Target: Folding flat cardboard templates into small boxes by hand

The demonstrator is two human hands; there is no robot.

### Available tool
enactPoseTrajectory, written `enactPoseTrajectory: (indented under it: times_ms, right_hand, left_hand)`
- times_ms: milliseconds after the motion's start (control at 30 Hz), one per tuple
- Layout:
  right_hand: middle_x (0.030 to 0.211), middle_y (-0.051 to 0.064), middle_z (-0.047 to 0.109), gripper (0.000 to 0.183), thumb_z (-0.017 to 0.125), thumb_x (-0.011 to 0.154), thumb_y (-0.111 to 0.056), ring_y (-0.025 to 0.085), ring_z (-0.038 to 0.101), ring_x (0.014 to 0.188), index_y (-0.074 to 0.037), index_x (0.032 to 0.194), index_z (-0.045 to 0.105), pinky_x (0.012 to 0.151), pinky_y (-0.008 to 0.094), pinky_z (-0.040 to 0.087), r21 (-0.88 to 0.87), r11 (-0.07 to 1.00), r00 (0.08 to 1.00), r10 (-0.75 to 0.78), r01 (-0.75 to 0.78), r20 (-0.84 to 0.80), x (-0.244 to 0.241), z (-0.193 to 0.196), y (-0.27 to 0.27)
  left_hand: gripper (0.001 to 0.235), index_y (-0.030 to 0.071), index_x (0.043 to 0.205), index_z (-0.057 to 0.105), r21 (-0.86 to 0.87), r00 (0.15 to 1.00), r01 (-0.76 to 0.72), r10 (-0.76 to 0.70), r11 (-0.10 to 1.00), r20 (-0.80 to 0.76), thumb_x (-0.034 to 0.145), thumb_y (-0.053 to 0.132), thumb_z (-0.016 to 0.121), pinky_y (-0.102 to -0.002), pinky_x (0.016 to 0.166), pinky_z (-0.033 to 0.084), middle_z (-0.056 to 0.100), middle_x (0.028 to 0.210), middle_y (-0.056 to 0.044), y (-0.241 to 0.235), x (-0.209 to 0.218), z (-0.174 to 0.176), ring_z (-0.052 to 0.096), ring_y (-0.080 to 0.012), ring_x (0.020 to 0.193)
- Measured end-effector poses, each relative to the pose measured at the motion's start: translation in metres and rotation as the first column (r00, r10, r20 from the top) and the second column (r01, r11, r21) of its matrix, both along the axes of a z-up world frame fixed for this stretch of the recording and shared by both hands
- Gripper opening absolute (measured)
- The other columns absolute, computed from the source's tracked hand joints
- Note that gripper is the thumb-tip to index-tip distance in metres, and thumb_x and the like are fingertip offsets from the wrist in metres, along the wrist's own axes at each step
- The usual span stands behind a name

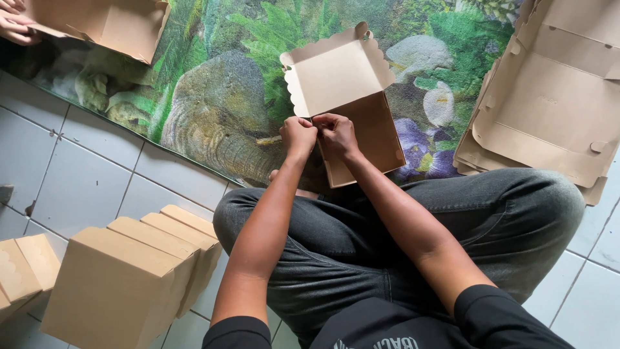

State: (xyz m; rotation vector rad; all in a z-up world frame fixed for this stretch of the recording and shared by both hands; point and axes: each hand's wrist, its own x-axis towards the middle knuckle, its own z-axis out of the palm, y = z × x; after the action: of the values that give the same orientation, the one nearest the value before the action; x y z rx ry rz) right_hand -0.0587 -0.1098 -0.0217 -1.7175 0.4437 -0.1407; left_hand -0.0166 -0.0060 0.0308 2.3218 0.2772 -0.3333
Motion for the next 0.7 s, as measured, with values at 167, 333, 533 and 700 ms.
enactPoseTrajectory:
  times_ms: [167, 333, 533, 700]
  right_hand:
    - [0.071, 0.003, 0.071, 0.027, 0.064, 0.073, -0.006, 0.014, 0.069, 0.069, -0.02, 0.091, 0.078, 0.063, 0.032, 0.056, 0.016, 0.998, 0.998, -0.065, 0.065, -0.018, 0.001, -0.003, -0.002]
    - [0.068, 0.006, 0.071, 0.021, 0.075, 0.066, -0.007, 0.009, 0.066, 0.061, -0.007, 0.087, 0.075, 0.054, 0.027, 0.058, 0.342, 0.924, 0.984, -0.154, 0.174, -0.085, 0.008, -0.026, -0.005]
    - [0.067, 0.002, 0.072, 0.018, 0.075, 0.066, -0.011, 0.009, 0.068, 0.061, -0.016, 0.083, 0.077, 0.052, 0.029, 0.056, 0.117, 0.969, 0.976, -0.213, 0.217, -0.046, 0.002, -0.008, 0.001]
    - [0.069, 0.003, 0.072, 0.014, 0.074, 0.07, -0.011, 0.013, 0.07, 0.067, -0.017, 0.082, 0.077, 0.058, 0.03, 0.056, 0.017, 0.976, 0.976, -0.216, 0.216, 0.002, -0.002, 0.0, 0.005]
  left_hand:
    - [0.006, 0.008, 0.068, 0.068, 0.062, 0.999, 0.044, -0.045, 0.997, 0.019, 0.063, 0.006, 0.065, -0.047, 0.075, 0.057, 0.072, 0.075, -0.016, -0.003, -0.008, 0.021, 0.072, -0.0397, 0.086]
    - [0.014, 0.004, 0.078, 0.064, 0.052, 0.995, 0.087, -0.089, 0.995, 0.054, 0.067, 0.007, 0.073, -0.048, 0.079, 0.056, 0.072, 0.075, -0.018, -0.005, -0.013, 0.03, 0.071, -0.0406, 0.089]
    - [0.018, 0.002, 0.085, 0.066, 0.071, 0.993, 0.095, -0.1, 0.993, 0.069, 0.068, 0.002, 0.064, -0.048, 0.08, 0.057, 0.073, 0.073, -0.014, -0.004, -0.01, 0.021, 0.072, -0.0368, 0.089]
    - [0.015, 0.01, 0.074, 0.072, 0.096, 0.992, 0.08, -0.089, 0.992, 0.092, 0.064, 0.005, 0.062, -0.046, 0.076, 0.058, 0.073, 0.07, -0.007, -0.004, -0.01, 0.014, 0.072, -0.0346, 0.084]
